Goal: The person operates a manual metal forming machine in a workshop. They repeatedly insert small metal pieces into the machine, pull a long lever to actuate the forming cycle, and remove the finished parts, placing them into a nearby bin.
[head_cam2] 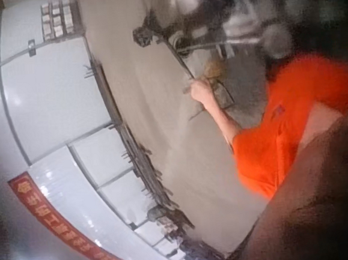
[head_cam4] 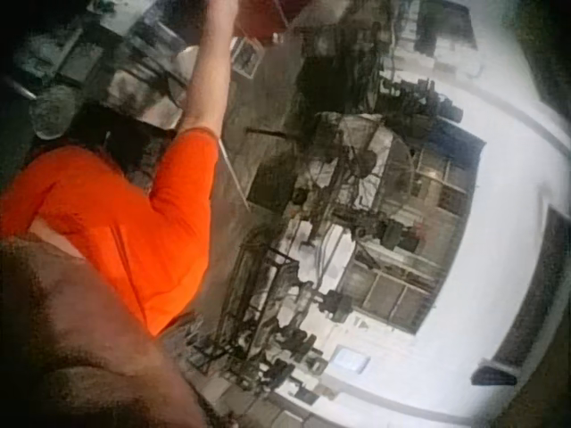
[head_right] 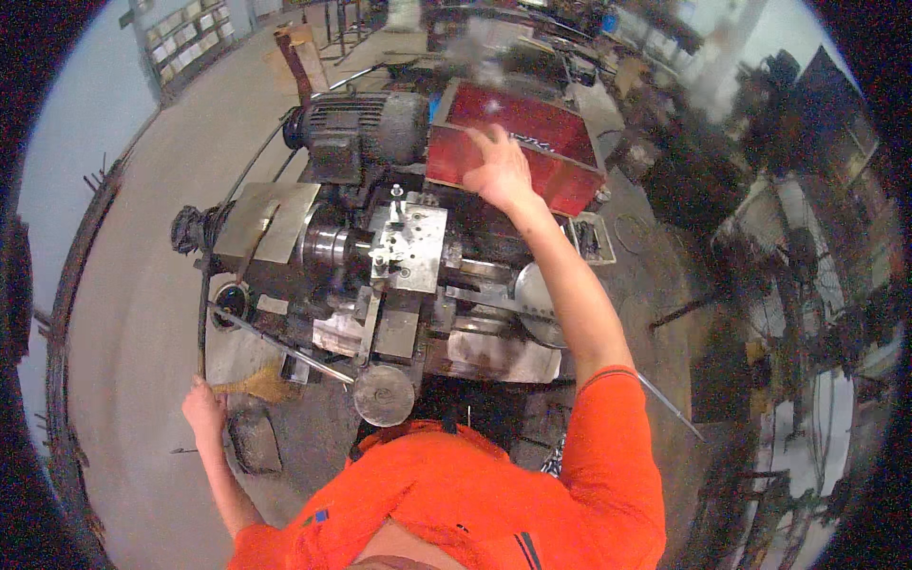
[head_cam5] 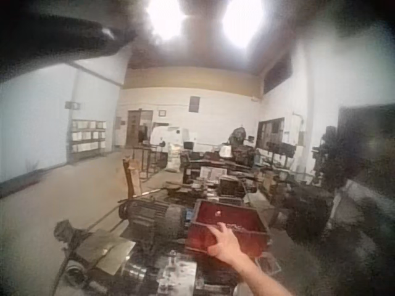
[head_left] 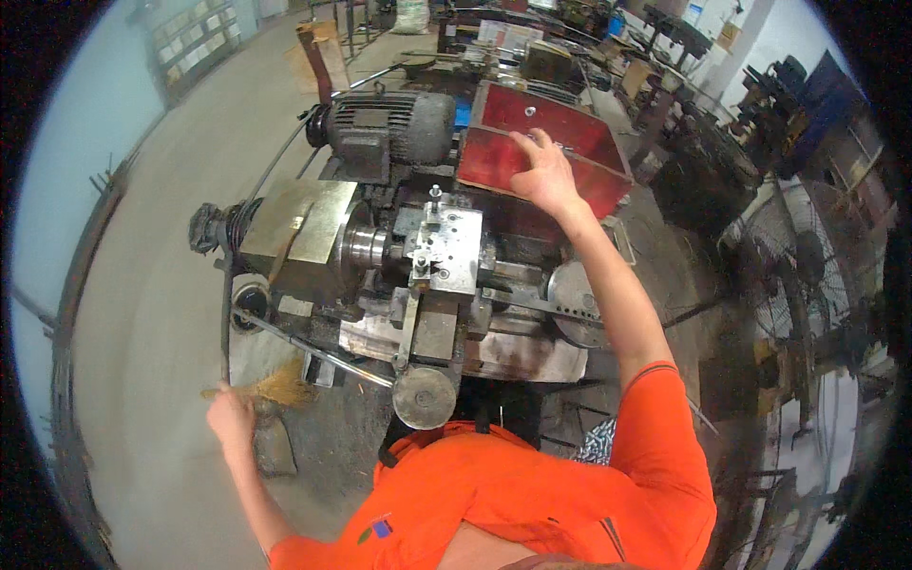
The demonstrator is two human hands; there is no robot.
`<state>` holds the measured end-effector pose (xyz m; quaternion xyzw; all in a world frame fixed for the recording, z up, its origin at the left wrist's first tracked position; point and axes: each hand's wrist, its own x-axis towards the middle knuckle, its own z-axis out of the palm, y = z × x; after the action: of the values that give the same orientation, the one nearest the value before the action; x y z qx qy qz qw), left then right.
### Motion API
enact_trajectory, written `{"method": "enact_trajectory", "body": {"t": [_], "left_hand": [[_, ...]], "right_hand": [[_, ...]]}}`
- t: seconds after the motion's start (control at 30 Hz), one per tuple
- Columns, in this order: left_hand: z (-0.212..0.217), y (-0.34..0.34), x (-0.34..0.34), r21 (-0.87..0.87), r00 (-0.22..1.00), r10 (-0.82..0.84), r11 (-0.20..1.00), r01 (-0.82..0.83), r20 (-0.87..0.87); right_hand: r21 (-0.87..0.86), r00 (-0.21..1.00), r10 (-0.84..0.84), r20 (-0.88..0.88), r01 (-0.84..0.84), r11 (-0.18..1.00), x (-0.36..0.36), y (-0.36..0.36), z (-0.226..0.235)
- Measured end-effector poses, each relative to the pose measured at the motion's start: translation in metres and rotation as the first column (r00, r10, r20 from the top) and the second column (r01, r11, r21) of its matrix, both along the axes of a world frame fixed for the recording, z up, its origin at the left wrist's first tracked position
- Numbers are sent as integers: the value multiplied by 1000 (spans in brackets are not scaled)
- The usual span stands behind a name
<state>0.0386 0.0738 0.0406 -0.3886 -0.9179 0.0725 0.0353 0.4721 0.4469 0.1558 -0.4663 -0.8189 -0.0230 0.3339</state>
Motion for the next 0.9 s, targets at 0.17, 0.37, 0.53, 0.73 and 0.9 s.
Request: {"method": "enact_trajectory", "body": {"t": [0.17,0.37,0.53,0.73,0.9], "left_hand": [[45,63,72,327,758,-526,846,421,385],[7,121,116,337,555,-771,637,694,312],[-71,154,116,139,540,-404,875,464,738],[-89,165,108,320,464,-588,782,534,663],[-73,155,119,364,534,-598,796,484,597]], "right_hand": [[-160,980,155,-123,-174,972,49,-51,-43],[-597,953,-229,-198,68,800,160,-165,-86],[-647,745,-667,-10,504,572,288,-290,-169],[-650,673,-574,466,701,294,324,-399,-292],[-698,741,-479,470,645,311,305,-385,-326]]}}
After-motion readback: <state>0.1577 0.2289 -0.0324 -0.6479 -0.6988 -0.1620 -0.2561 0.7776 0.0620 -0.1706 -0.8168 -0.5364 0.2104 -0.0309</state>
